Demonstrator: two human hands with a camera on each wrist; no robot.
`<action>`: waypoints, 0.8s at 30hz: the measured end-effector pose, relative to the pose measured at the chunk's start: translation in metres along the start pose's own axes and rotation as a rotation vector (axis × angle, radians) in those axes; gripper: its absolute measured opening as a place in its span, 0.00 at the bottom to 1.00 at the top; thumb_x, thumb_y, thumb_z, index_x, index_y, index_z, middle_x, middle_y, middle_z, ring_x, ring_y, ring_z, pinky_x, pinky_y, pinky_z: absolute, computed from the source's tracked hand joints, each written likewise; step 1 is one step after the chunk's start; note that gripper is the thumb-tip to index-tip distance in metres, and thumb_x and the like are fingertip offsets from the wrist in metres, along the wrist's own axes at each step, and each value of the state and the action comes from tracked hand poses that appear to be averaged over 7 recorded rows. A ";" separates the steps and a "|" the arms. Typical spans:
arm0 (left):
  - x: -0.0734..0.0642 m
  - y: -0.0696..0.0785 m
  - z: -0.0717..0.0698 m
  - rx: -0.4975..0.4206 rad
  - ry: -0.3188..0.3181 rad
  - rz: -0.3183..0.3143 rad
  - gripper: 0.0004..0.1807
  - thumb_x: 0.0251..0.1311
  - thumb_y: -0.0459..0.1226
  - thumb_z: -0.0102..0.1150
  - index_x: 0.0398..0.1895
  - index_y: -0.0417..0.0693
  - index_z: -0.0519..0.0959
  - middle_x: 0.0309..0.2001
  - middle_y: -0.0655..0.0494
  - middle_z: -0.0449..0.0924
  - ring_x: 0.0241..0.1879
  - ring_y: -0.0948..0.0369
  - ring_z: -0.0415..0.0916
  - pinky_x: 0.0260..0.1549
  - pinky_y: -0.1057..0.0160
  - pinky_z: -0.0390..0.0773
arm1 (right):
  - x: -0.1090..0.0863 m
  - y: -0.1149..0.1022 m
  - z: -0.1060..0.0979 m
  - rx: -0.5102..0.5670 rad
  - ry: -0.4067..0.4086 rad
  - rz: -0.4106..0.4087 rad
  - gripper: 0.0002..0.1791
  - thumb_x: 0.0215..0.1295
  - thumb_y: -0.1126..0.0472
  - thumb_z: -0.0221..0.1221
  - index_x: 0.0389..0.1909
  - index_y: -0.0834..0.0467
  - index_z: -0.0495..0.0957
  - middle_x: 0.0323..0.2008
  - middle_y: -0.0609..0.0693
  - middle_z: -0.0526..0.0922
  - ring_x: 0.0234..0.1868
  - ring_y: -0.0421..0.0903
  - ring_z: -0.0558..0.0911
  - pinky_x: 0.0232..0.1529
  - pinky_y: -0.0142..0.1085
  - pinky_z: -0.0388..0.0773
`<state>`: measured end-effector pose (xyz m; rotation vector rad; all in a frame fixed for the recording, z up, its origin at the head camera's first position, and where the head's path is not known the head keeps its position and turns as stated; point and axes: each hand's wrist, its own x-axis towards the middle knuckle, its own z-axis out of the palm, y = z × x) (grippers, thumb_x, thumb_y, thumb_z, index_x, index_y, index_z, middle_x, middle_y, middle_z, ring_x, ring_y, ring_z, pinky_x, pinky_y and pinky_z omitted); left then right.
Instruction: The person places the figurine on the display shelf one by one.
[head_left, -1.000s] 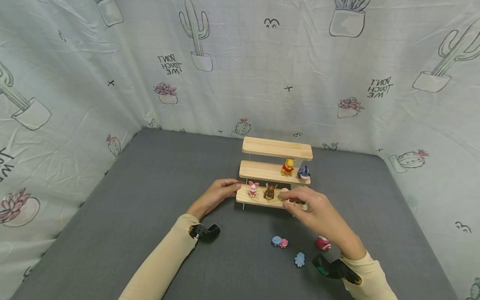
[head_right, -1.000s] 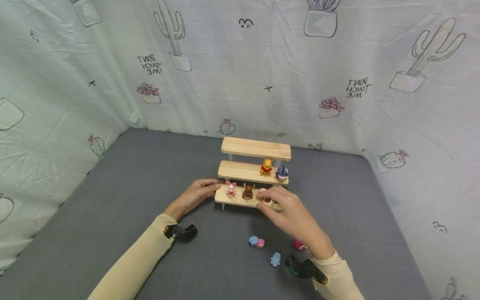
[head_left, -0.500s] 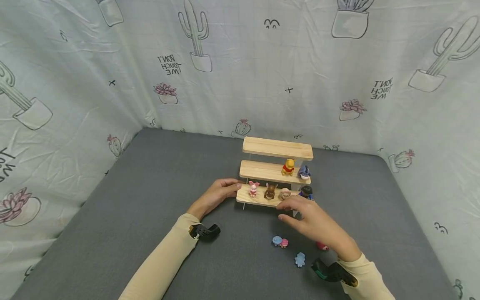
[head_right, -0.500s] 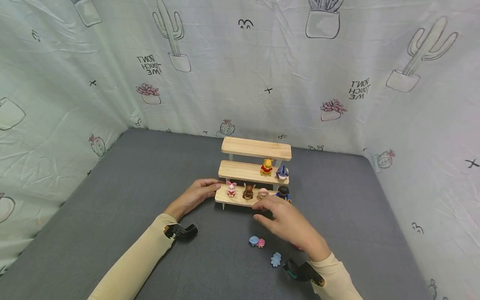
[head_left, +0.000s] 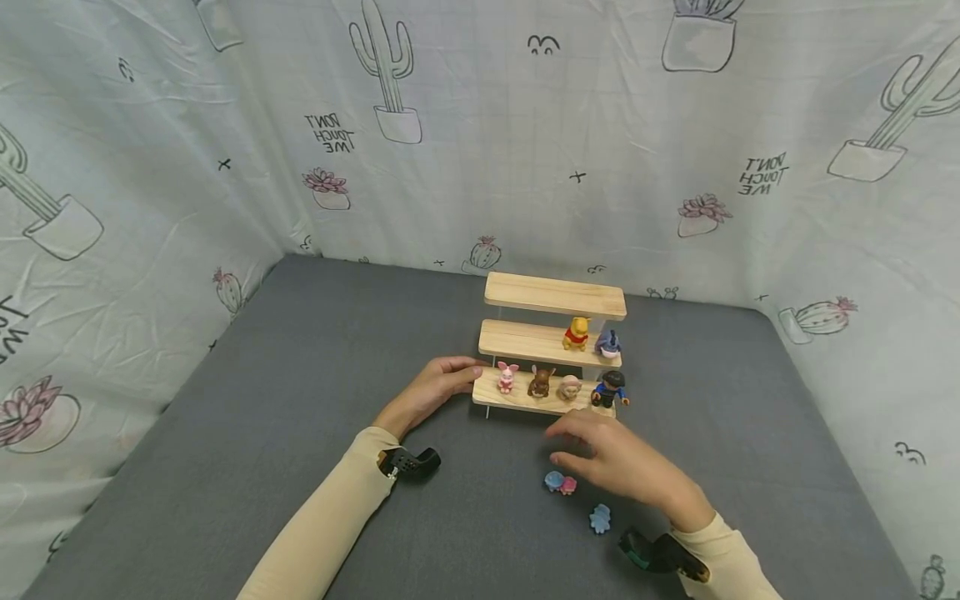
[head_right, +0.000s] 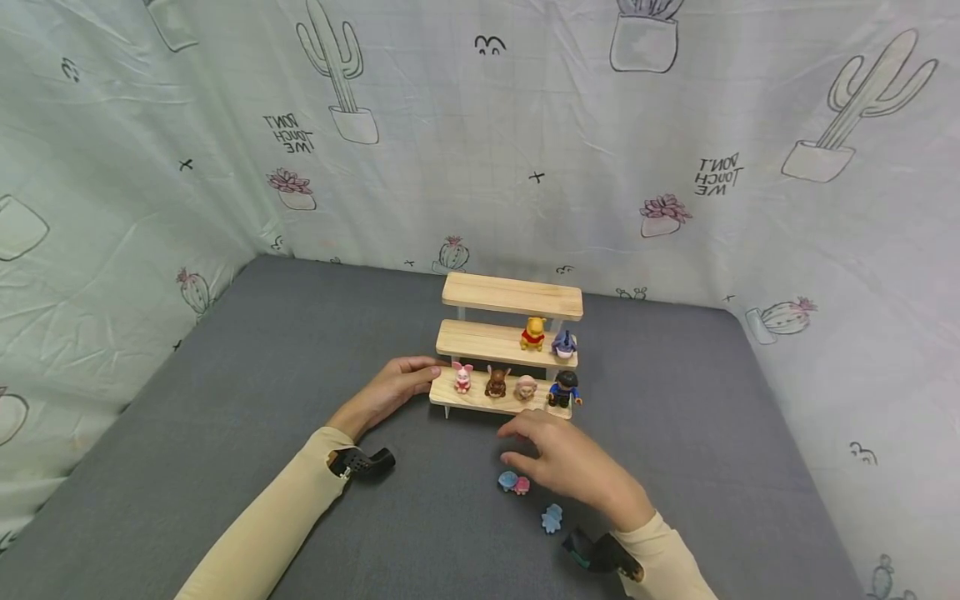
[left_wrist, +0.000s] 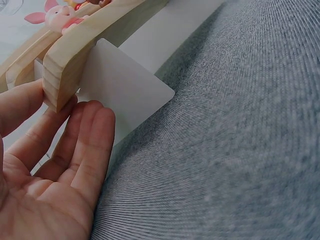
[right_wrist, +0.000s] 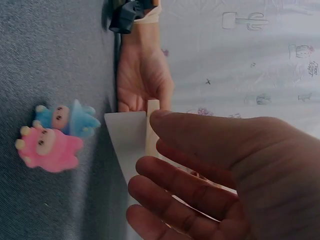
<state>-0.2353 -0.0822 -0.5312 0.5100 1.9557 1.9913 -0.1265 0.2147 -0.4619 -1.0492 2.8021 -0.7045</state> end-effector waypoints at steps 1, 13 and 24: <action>0.000 0.000 0.000 -0.001 0.002 0.001 0.22 0.74 0.39 0.54 0.62 0.30 0.75 0.60 0.41 0.79 0.52 0.64 0.80 0.58 0.61 0.80 | 0.000 0.000 0.001 0.001 -0.008 -0.002 0.15 0.69 0.54 0.65 0.53 0.54 0.82 0.48 0.48 0.85 0.44 0.43 0.82 0.43 0.38 0.82; -0.006 -0.005 0.004 0.007 0.015 0.009 0.22 0.73 0.38 0.54 0.63 0.31 0.75 0.63 0.38 0.77 0.54 0.63 0.79 0.60 0.58 0.80 | -0.005 0.003 0.014 0.002 -0.107 0.042 0.18 0.67 0.52 0.66 0.54 0.53 0.82 0.48 0.44 0.83 0.45 0.41 0.81 0.41 0.35 0.80; -0.010 -0.008 0.008 0.000 0.022 0.015 0.22 0.73 0.39 0.55 0.63 0.32 0.75 0.62 0.40 0.78 0.53 0.63 0.80 0.60 0.59 0.79 | -0.012 0.009 0.018 0.032 -0.174 0.033 0.21 0.66 0.51 0.67 0.58 0.54 0.81 0.47 0.45 0.80 0.42 0.39 0.77 0.36 0.30 0.74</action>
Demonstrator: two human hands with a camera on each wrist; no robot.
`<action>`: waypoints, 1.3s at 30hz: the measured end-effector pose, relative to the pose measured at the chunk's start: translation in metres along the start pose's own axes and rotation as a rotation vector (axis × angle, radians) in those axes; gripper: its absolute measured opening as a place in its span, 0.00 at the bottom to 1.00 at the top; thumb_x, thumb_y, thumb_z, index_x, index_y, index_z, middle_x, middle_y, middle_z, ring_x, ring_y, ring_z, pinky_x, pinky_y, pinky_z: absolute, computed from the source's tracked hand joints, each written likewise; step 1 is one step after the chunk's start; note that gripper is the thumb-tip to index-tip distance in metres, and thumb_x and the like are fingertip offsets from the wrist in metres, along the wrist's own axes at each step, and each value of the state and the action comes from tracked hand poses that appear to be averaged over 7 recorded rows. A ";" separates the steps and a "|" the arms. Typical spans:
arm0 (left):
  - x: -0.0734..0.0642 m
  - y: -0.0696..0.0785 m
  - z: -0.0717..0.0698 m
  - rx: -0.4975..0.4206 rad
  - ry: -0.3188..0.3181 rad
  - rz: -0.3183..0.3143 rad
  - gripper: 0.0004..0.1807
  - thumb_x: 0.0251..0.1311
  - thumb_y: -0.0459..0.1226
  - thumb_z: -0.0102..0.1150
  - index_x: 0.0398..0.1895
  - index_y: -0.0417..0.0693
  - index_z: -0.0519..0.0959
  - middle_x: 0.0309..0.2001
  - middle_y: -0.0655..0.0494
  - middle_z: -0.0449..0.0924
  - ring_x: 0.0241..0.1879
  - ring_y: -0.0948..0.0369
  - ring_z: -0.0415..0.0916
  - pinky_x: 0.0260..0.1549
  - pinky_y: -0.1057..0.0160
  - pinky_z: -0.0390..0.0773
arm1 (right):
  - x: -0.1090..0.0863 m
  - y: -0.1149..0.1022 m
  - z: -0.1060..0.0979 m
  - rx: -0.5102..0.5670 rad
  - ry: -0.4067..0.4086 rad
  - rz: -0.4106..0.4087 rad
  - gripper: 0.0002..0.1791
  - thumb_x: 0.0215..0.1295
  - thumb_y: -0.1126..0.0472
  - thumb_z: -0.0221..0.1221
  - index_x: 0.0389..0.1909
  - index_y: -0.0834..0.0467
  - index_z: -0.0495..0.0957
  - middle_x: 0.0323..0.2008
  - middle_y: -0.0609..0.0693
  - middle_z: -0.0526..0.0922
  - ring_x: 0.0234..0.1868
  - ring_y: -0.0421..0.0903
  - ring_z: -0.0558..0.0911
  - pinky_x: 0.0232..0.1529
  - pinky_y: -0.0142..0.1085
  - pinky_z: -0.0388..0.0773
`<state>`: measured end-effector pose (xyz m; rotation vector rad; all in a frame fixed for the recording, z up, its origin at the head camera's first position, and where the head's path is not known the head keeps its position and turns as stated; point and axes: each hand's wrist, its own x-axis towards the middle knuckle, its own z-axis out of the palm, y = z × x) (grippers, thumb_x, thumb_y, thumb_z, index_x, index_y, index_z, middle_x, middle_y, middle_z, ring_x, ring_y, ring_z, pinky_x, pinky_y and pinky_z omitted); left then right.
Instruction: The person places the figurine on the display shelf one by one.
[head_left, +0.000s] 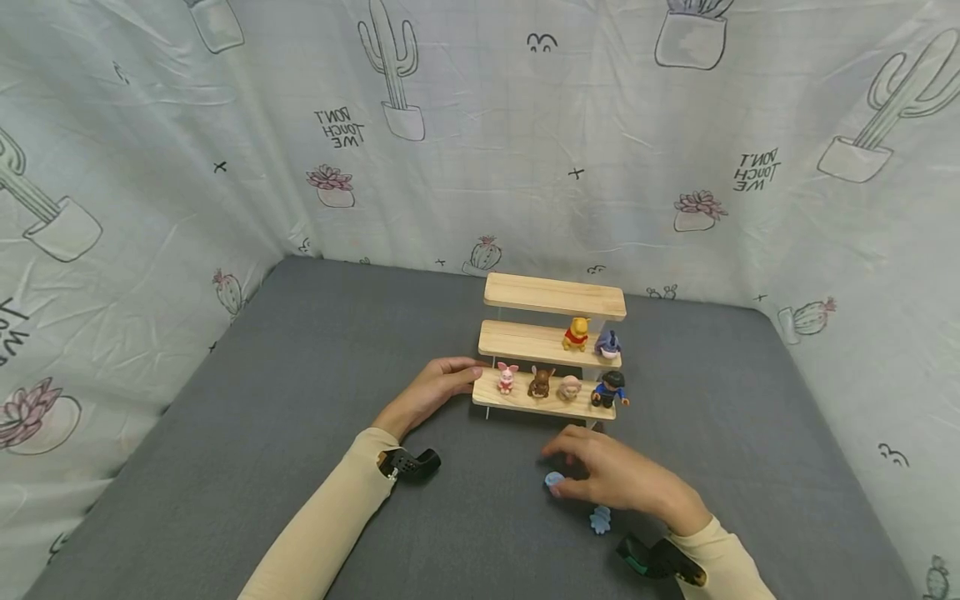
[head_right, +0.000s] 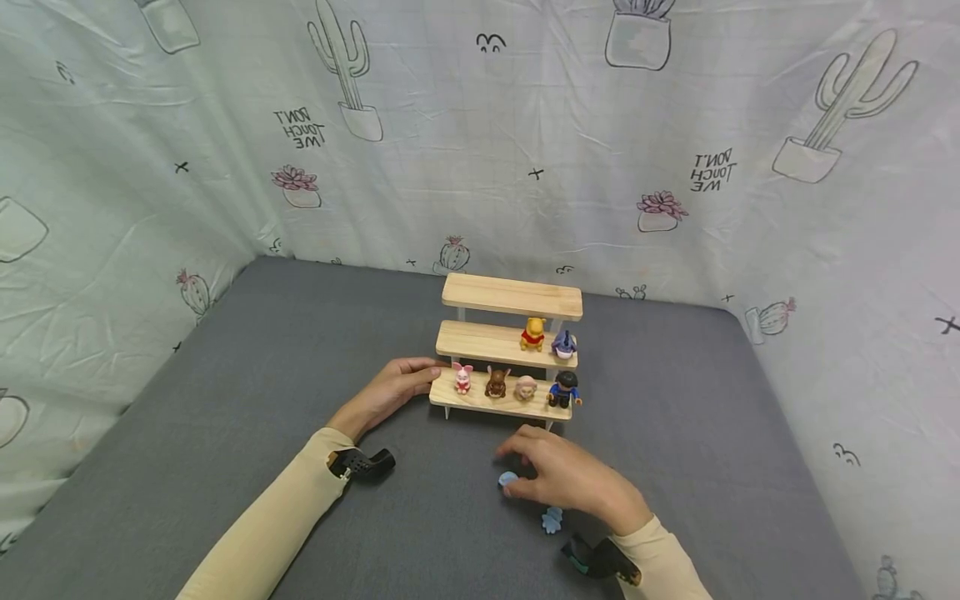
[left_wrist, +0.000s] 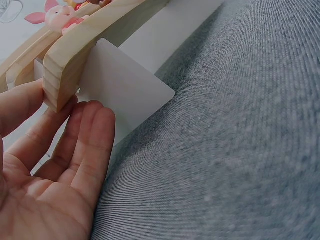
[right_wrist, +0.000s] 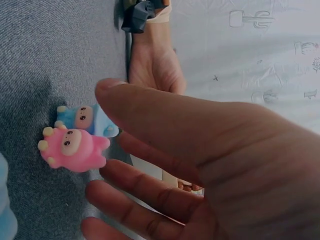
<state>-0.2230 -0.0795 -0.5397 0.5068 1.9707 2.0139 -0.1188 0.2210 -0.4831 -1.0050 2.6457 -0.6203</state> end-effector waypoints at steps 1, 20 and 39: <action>0.000 0.000 0.000 0.001 -0.001 0.002 0.22 0.73 0.39 0.55 0.63 0.32 0.75 0.62 0.40 0.78 0.53 0.63 0.80 0.60 0.59 0.79 | 0.000 0.000 0.000 0.000 -0.004 0.001 0.21 0.66 0.51 0.67 0.58 0.54 0.81 0.47 0.45 0.80 0.42 0.39 0.77 0.36 0.30 0.74; 0.001 0.000 0.001 -0.010 0.000 0.006 0.22 0.72 0.38 0.56 0.62 0.31 0.76 0.62 0.39 0.78 0.53 0.63 0.80 0.60 0.58 0.79 | 0.001 0.003 0.006 0.008 -0.024 -0.058 0.16 0.67 0.54 0.67 0.52 0.55 0.82 0.38 0.38 0.79 0.36 0.31 0.75 0.34 0.28 0.75; 0.002 -0.002 -0.002 -0.001 -0.001 0.004 0.24 0.72 0.40 0.56 0.63 0.31 0.75 0.61 0.40 0.79 0.51 0.64 0.81 0.57 0.61 0.80 | 0.003 0.004 0.006 0.047 0.004 -0.042 0.10 0.70 0.59 0.63 0.50 0.55 0.83 0.33 0.37 0.81 0.30 0.28 0.74 0.30 0.26 0.74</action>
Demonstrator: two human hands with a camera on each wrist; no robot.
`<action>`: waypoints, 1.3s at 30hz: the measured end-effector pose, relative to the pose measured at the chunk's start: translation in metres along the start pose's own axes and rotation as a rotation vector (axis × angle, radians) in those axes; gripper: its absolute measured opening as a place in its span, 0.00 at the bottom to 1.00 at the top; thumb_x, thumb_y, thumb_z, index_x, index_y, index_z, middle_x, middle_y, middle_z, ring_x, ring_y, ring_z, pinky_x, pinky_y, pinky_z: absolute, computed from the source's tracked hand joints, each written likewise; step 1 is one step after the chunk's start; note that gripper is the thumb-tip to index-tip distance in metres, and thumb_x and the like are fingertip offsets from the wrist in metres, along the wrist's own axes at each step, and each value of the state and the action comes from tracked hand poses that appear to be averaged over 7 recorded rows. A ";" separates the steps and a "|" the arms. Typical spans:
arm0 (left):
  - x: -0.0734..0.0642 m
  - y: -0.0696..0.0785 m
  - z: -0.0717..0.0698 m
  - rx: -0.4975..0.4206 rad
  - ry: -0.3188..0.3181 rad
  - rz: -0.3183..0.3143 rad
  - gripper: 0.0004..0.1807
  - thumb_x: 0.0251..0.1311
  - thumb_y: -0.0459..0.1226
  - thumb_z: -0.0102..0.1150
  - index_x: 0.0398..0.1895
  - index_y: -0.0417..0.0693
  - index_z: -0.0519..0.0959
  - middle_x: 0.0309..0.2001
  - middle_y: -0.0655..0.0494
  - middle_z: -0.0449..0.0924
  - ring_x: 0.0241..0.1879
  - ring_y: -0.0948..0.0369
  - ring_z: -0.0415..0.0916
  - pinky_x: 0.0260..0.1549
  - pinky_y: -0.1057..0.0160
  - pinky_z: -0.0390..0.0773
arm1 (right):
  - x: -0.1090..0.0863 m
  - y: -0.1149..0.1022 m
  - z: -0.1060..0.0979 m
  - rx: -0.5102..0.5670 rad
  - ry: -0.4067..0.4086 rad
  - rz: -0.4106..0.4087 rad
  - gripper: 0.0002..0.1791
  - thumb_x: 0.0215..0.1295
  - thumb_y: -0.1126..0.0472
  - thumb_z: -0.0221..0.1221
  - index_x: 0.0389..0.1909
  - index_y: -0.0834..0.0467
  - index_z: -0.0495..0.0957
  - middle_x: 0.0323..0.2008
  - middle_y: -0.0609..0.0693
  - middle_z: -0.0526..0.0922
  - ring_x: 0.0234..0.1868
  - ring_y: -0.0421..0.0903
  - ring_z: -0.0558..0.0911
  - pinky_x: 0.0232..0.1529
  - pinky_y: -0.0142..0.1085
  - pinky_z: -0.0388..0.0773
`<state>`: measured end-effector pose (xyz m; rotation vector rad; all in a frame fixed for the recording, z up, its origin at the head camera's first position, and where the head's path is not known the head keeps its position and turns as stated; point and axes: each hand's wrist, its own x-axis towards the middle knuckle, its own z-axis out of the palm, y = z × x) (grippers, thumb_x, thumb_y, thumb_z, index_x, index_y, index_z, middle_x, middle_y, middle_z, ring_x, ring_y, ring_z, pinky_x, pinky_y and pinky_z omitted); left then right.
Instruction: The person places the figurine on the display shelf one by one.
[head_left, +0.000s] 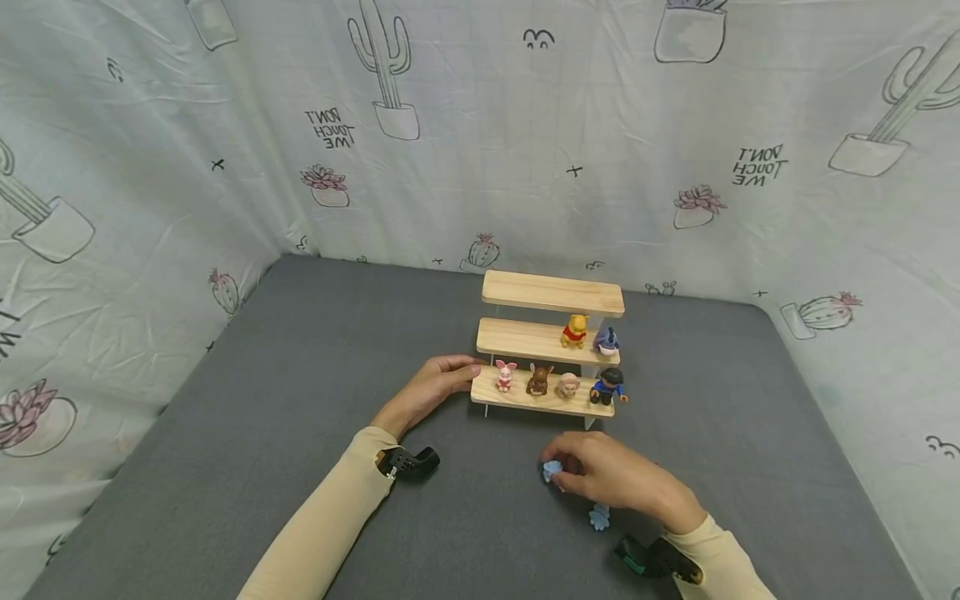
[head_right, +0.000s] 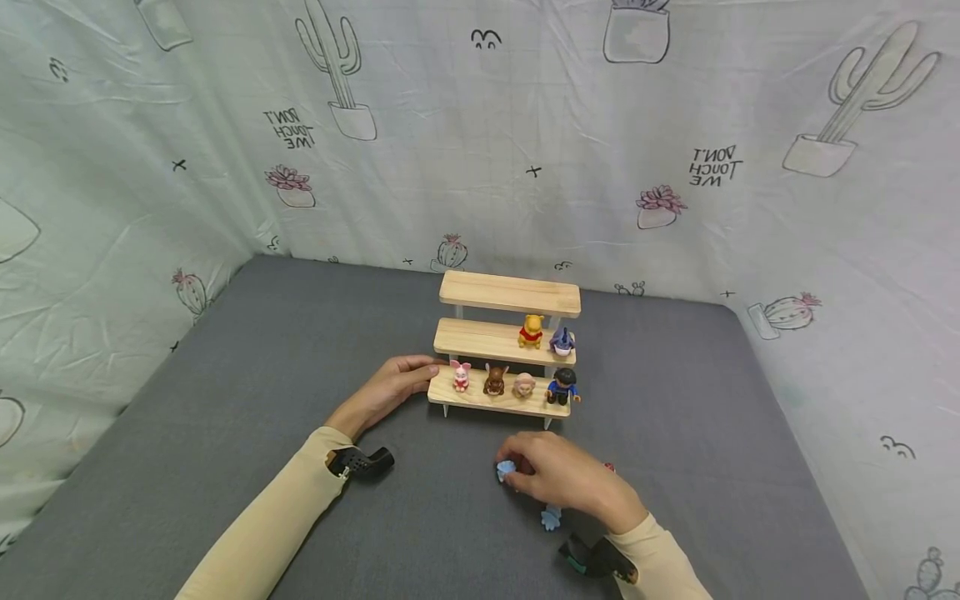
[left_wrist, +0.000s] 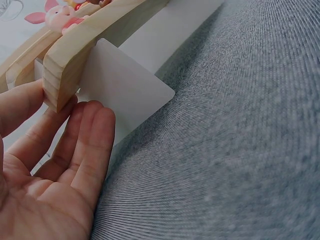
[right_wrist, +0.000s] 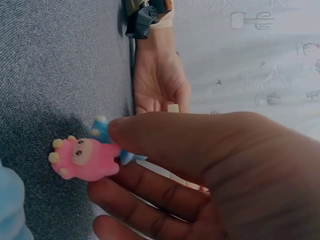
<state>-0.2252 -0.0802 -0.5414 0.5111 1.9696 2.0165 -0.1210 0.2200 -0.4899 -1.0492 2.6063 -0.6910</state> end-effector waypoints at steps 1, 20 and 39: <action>0.000 0.000 0.000 -0.002 -0.002 0.000 0.24 0.73 0.40 0.56 0.63 0.31 0.75 0.61 0.40 0.79 0.51 0.64 0.81 0.58 0.61 0.80 | 0.000 -0.001 0.000 -0.001 0.006 0.000 0.10 0.70 0.59 0.63 0.50 0.55 0.83 0.32 0.37 0.80 0.29 0.28 0.74 0.30 0.26 0.74; -0.009 0.000 0.006 -0.001 0.006 0.020 0.23 0.72 0.39 0.56 0.62 0.31 0.75 0.61 0.41 0.79 0.52 0.64 0.80 0.58 0.60 0.80 | -0.009 -0.008 0.002 -0.016 0.061 -0.024 0.11 0.71 0.56 0.63 0.50 0.53 0.85 0.36 0.38 0.77 0.30 0.29 0.73 0.29 0.26 0.74; -0.005 -0.005 0.006 0.002 0.007 0.014 0.22 0.73 0.39 0.56 0.62 0.32 0.76 0.61 0.42 0.79 0.52 0.63 0.81 0.59 0.59 0.80 | -0.014 -0.016 -0.005 -0.029 0.177 -0.060 0.10 0.71 0.54 0.63 0.48 0.51 0.83 0.40 0.38 0.84 0.38 0.29 0.80 0.39 0.32 0.82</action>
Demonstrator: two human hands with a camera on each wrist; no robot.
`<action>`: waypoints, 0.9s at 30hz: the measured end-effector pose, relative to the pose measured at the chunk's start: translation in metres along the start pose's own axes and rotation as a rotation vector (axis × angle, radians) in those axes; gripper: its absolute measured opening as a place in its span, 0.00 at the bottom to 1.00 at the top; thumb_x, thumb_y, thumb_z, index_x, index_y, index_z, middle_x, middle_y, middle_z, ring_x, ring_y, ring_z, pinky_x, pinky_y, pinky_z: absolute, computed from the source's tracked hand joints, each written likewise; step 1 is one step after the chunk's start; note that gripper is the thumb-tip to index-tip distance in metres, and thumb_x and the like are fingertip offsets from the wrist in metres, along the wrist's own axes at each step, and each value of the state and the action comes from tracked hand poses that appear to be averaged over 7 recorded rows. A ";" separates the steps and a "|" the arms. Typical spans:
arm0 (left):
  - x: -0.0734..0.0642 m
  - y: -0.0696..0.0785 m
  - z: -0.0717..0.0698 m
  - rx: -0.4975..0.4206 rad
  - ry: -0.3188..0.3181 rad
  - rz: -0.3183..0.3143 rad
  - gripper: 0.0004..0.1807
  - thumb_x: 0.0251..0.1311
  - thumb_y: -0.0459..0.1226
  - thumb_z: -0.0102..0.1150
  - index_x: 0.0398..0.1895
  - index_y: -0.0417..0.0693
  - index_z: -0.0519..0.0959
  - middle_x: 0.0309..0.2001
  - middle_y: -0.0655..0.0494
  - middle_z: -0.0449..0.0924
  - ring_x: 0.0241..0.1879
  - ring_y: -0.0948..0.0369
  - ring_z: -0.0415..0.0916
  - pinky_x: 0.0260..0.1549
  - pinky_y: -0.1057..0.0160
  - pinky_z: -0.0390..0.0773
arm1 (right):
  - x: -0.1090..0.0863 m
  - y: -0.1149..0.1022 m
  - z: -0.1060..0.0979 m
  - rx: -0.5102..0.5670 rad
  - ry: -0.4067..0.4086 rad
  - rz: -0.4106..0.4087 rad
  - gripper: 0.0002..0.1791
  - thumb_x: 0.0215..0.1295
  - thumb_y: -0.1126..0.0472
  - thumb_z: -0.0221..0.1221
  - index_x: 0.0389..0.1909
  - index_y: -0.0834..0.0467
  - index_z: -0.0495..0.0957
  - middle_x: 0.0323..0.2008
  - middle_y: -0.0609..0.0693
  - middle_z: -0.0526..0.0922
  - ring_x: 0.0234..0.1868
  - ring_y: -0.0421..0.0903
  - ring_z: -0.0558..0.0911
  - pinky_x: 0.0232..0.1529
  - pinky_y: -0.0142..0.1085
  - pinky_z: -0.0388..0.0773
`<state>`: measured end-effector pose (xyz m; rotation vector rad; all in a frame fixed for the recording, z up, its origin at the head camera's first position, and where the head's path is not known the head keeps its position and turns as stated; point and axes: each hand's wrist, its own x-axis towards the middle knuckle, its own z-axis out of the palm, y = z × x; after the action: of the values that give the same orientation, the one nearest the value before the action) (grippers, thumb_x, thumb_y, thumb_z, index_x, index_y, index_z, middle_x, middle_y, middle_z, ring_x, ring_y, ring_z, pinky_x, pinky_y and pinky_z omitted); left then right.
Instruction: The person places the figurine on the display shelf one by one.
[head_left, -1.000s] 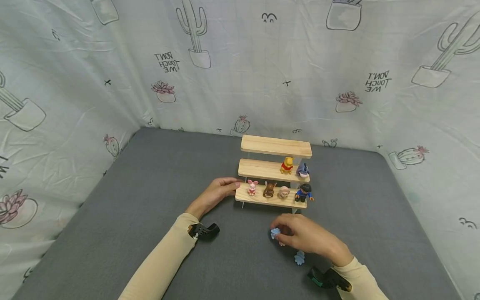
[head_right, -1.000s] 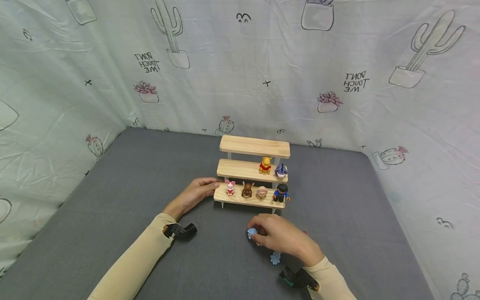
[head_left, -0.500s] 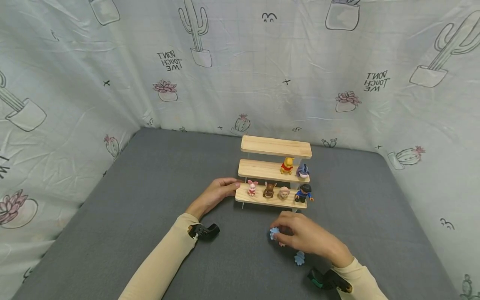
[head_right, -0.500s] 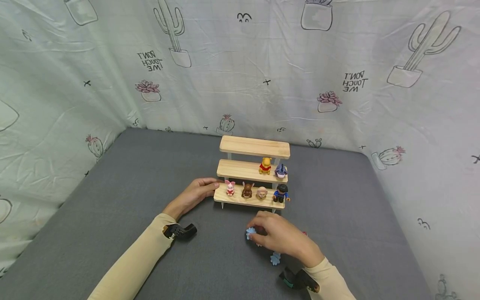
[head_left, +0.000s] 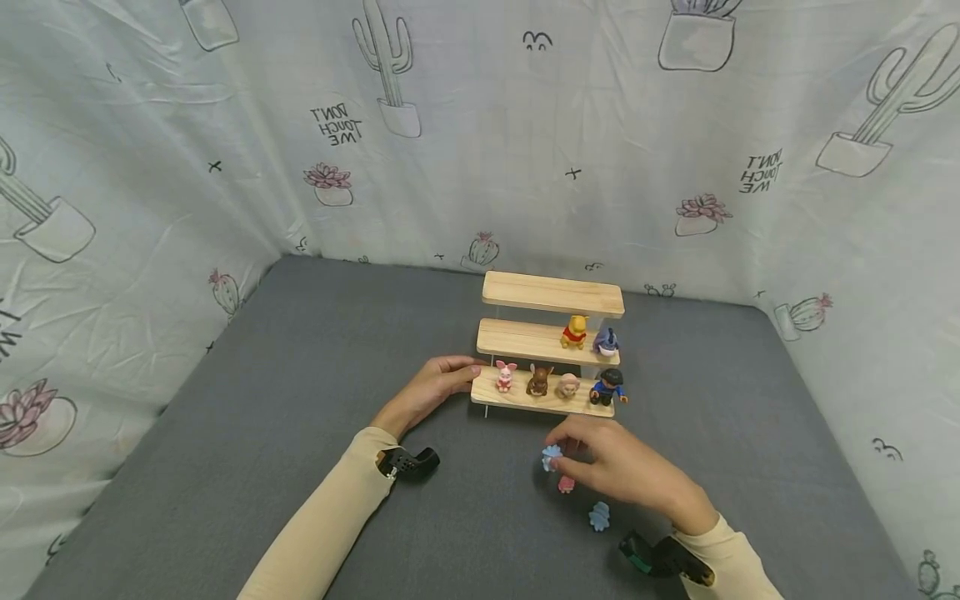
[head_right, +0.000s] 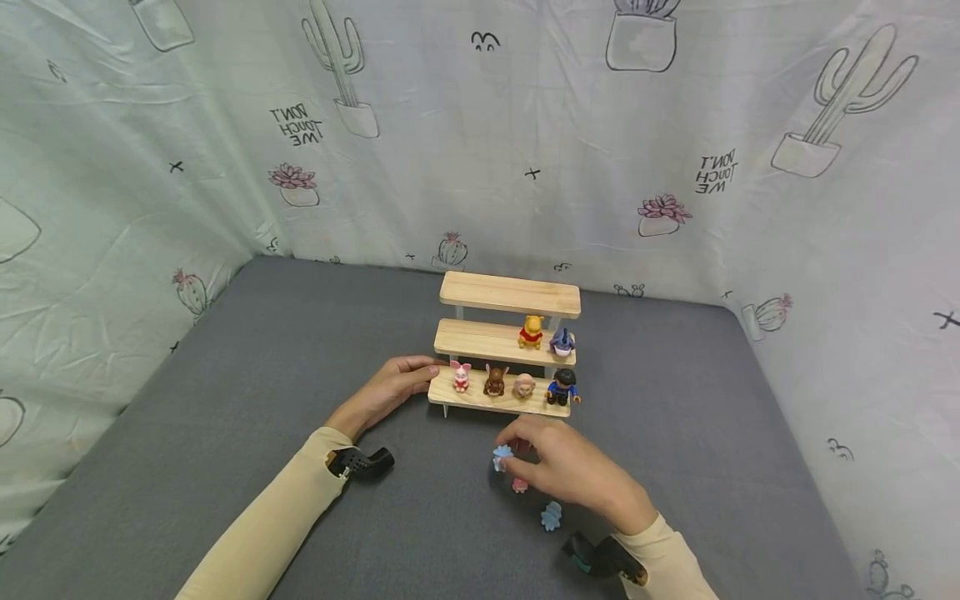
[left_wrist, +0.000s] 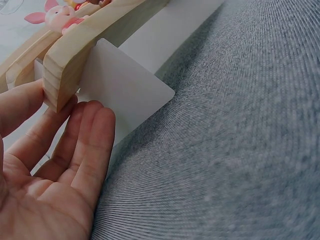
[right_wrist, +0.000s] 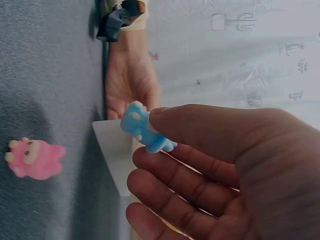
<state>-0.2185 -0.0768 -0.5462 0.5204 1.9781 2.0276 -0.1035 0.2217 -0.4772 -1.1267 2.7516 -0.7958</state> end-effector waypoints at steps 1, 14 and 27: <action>0.000 0.000 0.000 0.002 -0.001 0.001 0.22 0.73 0.39 0.56 0.62 0.32 0.76 0.61 0.42 0.79 0.52 0.63 0.81 0.59 0.59 0.80 | -0.001 -0.001 -0.002 -0.017 0.016 -0.005 0.09 0.70 0.54 0.63 0.48 0.50 0.83 0.41 0.38 0.84 0.39 0.29 0.79 0.40 0.32 0.82; -0.001 0.001 0.000 0.008 -0.002 0.006 0.23 0.73 0.39 0.55 0.63 0.30 0.75 0.62 0.39 0.78 0.51 0.64 0.81 0.59 0.58 0.80 | -0.007 -0.006 -0.023 -0.089 0.197 -0.137 0.11 0.65 0.62 0.68 0.47 0.49 0.85 0.40 0.37 0.84 0.40 0.31 0.80 0.39 0.33 0.83; -0.003 0.002 0.000 0.003 -0.005 0.003 0.23 0.73 0.39 0.55 0.63 0.32 0.75 0.61 0.41 0.78 0.52 0.64 0.80 0.58 0.60 0.80 | 0.001 -0.016 -0.035 -0.060 0.225 -0.058 0.12 0.64 0.61 0.69 0.46 0.47 0.82 0.39 0.37 0.82 0.38 0.31 0.78 0.37 0.31 0.81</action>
<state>-0.2156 -0.0780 -0.5445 0.5289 1.9793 2.0229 -0.1027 0.2265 -0.4386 -1.2024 2.9554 -0.9045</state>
